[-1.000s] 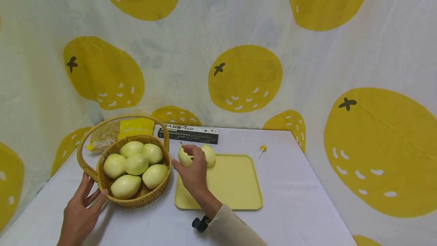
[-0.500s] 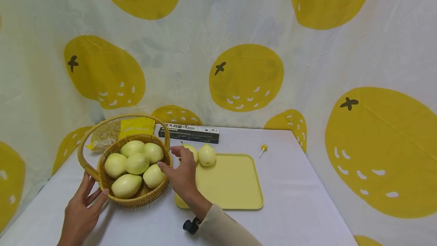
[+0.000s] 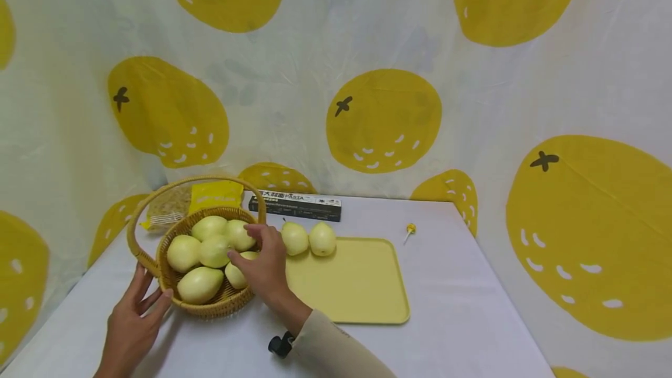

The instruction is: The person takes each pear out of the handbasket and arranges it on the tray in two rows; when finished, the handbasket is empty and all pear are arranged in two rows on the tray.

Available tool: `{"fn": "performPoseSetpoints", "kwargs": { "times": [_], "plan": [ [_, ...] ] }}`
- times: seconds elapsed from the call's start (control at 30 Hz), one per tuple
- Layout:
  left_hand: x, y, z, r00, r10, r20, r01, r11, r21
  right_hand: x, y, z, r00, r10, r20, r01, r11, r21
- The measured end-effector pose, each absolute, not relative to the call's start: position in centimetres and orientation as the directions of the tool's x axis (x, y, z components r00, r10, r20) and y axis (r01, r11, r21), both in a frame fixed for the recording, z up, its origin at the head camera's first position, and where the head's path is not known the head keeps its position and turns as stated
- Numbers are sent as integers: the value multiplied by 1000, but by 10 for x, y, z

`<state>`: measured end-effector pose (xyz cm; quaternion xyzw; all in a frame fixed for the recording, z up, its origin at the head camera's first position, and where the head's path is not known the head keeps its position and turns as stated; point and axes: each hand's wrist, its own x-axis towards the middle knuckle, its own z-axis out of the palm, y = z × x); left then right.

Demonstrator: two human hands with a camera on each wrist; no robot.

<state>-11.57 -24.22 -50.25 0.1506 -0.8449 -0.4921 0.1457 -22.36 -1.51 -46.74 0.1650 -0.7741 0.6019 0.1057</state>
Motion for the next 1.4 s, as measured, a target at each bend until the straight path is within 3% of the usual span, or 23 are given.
{"fn": "performPoseSetpoints", "kwargs": {
  "times": [0.17, 0.33, 0.57, 0.83, 1.13, 1.4],
  "plan": [
    [-117, -241, -503, -914, -396, 90, -115, 465, 878, -225, -25, -465, -912, -170, 372, -404, 226, -886],
    [-117, -241, -502, -915, -393, 91, -111, 461, 880, -232, -35, -465, -892, -249, 376, -443, 324, -836],
    [-116, -242, -502, -913, -398, 91, -121, 475, 872, -242, -47, -468, -904, -299, 304, -417, 471, -777],
    [-116, -242, -502, -913, -402, 74, -135, 467, 874, -252, -53, -465, -899, -356, 257, -416, 506, -755],
    [-119, -243, -500, -907, -405, 112, -109, 484, 868, -250, -55, -467, -861, -441, 253, -504, 672, -542],
    [-118, -242, -502, -905, -412, 105, -119, 483, 868, -248, -54, -472, -878, -399, 263, -475, 665, -577]
  ]
}}
